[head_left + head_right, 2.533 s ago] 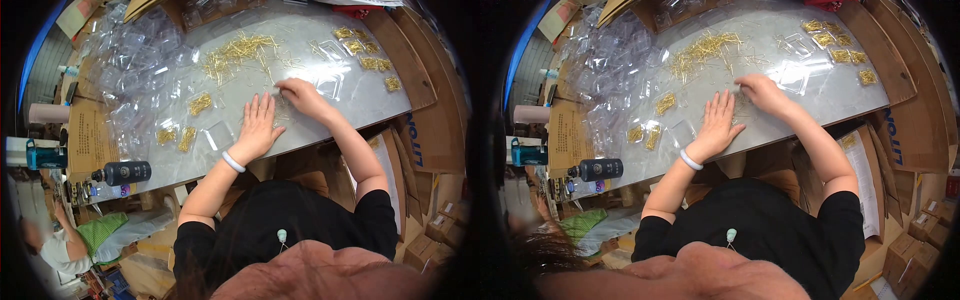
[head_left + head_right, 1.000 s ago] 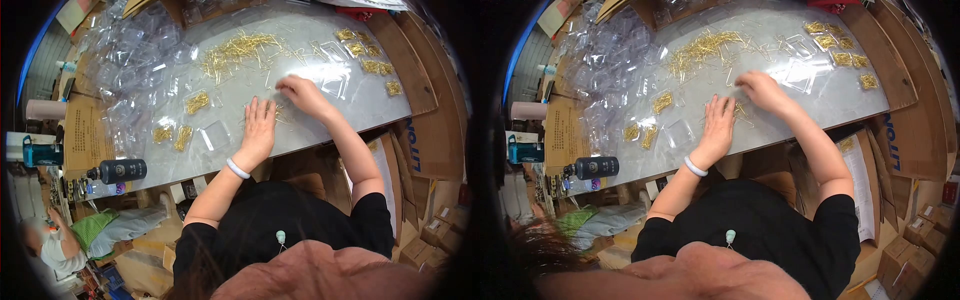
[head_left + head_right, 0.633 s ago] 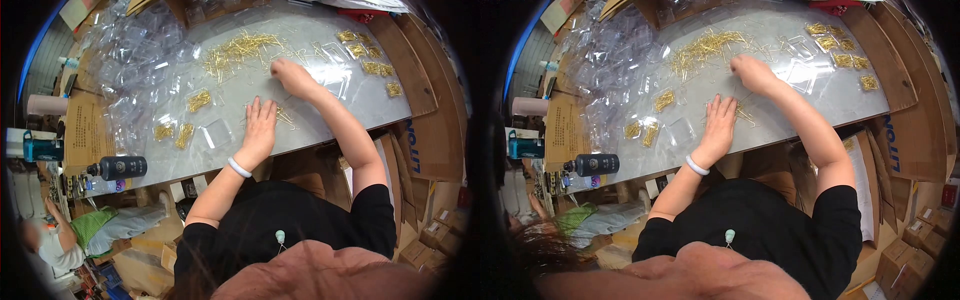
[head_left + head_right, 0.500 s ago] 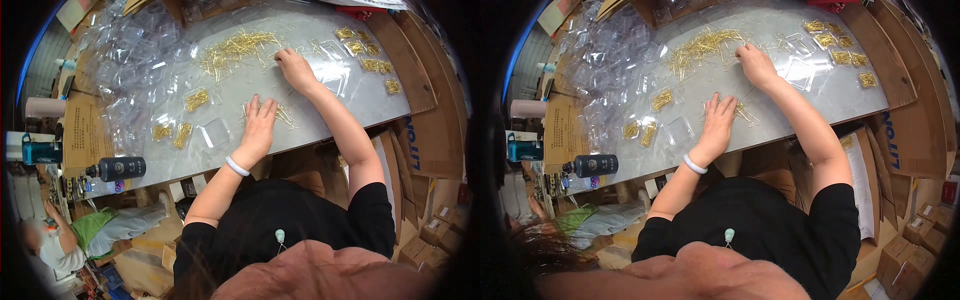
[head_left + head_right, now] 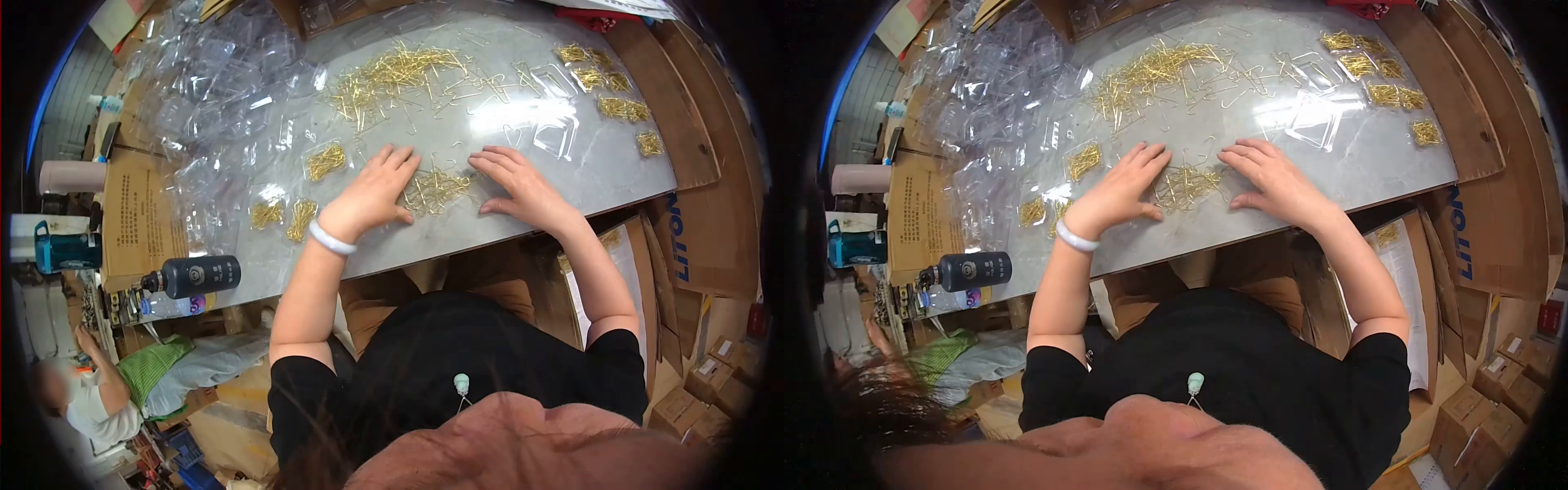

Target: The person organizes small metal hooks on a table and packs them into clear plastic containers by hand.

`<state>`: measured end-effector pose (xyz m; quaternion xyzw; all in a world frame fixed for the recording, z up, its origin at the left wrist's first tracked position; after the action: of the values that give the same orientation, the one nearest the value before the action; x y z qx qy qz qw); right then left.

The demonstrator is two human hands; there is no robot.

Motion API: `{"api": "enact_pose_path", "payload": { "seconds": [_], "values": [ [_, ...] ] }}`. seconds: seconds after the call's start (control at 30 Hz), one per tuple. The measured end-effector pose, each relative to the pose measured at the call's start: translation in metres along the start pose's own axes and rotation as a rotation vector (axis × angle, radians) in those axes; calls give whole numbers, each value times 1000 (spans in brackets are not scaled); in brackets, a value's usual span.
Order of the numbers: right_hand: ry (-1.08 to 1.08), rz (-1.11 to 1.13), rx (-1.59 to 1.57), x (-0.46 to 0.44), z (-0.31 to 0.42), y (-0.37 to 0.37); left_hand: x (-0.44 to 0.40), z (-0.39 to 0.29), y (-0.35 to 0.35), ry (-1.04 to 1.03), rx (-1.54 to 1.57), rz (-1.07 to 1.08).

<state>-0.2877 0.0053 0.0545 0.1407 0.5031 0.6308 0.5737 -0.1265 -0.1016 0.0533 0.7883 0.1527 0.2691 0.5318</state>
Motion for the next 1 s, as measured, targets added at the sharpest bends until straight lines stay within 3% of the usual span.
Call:
{"api": "enact_pose_path", "payload": {
  "seconds": [0.27,0.37,0.43,0.57,0.67,0.73,0.87,1.0],
  "values": [
    [82,-32,-63,-24,-4,-24,-15,-6,-20,3,173,-88],
    [35,-154,-81,-22,-11,-19,-10,-7,-25,-64,261,-75],
    [33,-162,103,-26,-11,-11,2,-11,-24,-156,288,-27],
    [80,-61,299,-39,-6,-18,6,-24,-17,5,203,-73],
    [34,60,128,-38,-4,-30,0,-30,-23,51,212,-190],
    [11,-32,51,-28,4,-18,3,-31,-32,66,179,-242],
    [-95,-157,77,1,16,9,9,-36,-38,-73,255,-256],
    [-161,-132,87,13,10,-3,7,-47,-39,-248,326,-189]
  ]
}}
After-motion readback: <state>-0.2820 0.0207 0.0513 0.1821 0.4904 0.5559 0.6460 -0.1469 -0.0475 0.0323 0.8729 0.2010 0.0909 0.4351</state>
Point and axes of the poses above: each hand's wrist, its own x-axis away from the middle knuckle, its own y-axis out of the back of the hand, z = x × y, the point moved 8 cm from there along -x, towards the middle knuckle, and after that the axes turned 12 degrees about y, right-handed, at the moved point
